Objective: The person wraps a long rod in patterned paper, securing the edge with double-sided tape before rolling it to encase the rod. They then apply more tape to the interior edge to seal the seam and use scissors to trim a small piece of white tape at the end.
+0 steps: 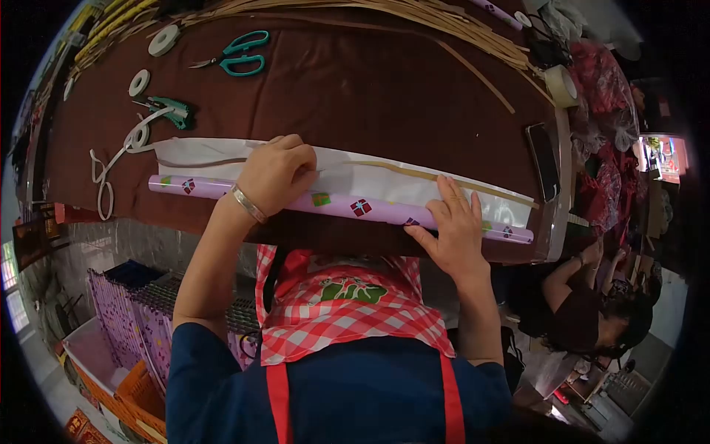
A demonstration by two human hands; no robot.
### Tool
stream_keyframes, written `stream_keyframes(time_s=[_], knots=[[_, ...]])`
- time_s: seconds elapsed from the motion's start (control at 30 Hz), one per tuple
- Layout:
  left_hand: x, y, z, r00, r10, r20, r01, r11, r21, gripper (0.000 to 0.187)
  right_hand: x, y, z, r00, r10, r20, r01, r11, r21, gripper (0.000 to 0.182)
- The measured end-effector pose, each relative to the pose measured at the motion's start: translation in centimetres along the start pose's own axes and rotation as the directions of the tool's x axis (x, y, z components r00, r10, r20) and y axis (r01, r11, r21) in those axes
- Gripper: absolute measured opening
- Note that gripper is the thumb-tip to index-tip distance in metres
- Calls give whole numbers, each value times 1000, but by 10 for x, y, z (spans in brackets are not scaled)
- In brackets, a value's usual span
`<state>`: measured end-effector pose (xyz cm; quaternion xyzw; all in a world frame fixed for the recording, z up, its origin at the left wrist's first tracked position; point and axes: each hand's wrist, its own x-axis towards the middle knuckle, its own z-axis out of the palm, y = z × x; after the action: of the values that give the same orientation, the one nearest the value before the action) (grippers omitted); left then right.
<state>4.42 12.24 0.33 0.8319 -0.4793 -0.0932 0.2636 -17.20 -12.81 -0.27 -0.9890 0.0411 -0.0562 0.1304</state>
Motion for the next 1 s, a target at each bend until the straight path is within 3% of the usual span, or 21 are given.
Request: stream_keyframes(time_s=[0.07,0.17,0.23,0.4,0.47,0.57,0.7,0.77,0.8,0.83,0.9,0.93,1.0], knots=[[-2,1,-1,999,46,-29,-48,997,-53,15,0,0,0,1000,-2,0,2,1000,-2,49],[-8,4,-3,999,-25,-42,19,991,-135,12,0,1,0,1000,-12,12,12,1000,-14,49],[-10,0,-3,987,-153,54,160,973,-168,11,0,4,-2,1000,-22,17,22,999,-28,49],[-13,-1,0,998,-37,56,47,980,-195,12,-5,11,-8,997,-16,78,18,999,-26,50],[-15,8,-1,993,-102,59,115,946,-303,16,-6,14,-10,997,-22,80,23,1000,-13,49],[-20,6,-5,975,-165,147,202,934,-294,20,-6,14,-10,997,-27,72,26,1000,13,47],[-25,3,1,1000,-21,11,23,990,-141,12,-6,14,-9,997,-23,79,20,999,30,45],[-29,8,-15,999,-52,1,52,996,-67,7,-7,16,-10,994,-11,104,10,1000,16,44],[-32,9,-27,989,-129,-76,117,982,-150,8,-7,16,-10,994,-30,101,27,999,29,44],[-35,7,-35,967,-210,-145,171,956,-240,8,-7,16,-10,995,-27,96,25,999,25,43],[-52,-19,-60,883,-277,-378,244,961,-133,9,-8,16,-9,995,-22,100,20,1000,19,43],[-65,-40,-68,789,-347,-507,320,936,-143,10,-7,17,-8,995,-35,97,33,999,28,43],[-100,-86,-79,516,-585,-626,424,809,-406,11,-9,18,-6,994,-25,104,26,1000,-16,42]])
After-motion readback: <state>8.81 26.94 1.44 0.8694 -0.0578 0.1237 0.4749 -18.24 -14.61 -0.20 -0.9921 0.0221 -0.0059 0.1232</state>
